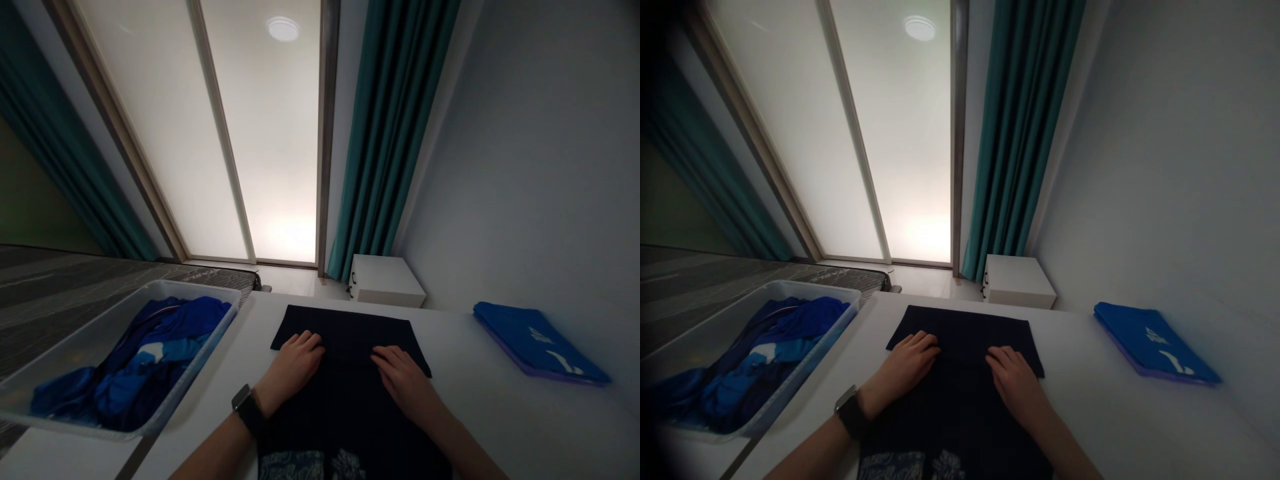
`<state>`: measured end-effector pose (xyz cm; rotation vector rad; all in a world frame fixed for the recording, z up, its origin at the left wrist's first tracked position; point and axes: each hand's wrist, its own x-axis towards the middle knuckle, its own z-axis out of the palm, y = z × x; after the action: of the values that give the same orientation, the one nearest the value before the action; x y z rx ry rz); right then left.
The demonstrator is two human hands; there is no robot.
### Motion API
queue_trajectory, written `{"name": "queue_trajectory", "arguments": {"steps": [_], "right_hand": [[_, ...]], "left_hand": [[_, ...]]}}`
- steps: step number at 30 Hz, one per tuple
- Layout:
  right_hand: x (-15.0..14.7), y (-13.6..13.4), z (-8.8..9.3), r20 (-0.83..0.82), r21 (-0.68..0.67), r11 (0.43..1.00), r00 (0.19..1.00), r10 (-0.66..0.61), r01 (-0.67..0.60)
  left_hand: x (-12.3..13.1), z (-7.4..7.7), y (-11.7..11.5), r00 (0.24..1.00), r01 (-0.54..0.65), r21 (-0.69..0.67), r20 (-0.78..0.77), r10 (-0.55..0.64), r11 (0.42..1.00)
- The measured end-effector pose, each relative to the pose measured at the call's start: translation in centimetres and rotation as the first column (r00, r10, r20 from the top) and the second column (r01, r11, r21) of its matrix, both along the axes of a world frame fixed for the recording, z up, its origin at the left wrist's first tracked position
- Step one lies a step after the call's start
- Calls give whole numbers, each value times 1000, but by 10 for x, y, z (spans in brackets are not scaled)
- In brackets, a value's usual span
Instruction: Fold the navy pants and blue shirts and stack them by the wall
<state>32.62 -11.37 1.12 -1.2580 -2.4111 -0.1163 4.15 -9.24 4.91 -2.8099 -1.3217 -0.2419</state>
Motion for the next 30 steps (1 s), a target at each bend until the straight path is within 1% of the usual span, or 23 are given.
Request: {"name": "queue_trajectory", "arguments": {"steps": [5,9,13,16,17,18,21,23,25,27,30], "right_hand": [[3,-7,2,-31,-24,999,999,40,-41],[1,-14,1,-59,-53,998,997,44,-47],[1,-19,5,-92,-167,985,995,37,-52],[11,-13,8,-191,-237,972,981,-38,-9],[17,-8,9,-231,-241,970,970,-79,22],[24,-2,8,-268,-234,970,956,-123,59],[49,22,2,-323,-179,969,920,-222,171],[64,38,-4,-329,-144,964,908,-259,223],[76,51,-11,-320,-129,948,893,-317,291],[83,63,-18,-303,-135,916,865,-400,377],[89,78,-25,-285,-157,869,821,-494,469]], "left_hand": [[-5,3,-6,998,45,-46,38,-43,998],[-8,0,-11,998,40,-51,53,-37,998],[-10,-1,-13,996,40,-64,79,-35,997],[-20,6,-5,985,38,-101,170,-20,994],[-27,9,1,976,16,-109,218,8,994],[-34,11,9,961,-30,-109,272,59,994],[-61,12,37,885,-214,-127,395,247,969],[-76,8,56,852,-311,-163,388,351,936],[-85,2,70,832,-401,-169,345,435,900],[-88,-5,79,808,-468,-179,309,501,866],[-84,-12,89,792,-504,-203,280,543,839]]}}
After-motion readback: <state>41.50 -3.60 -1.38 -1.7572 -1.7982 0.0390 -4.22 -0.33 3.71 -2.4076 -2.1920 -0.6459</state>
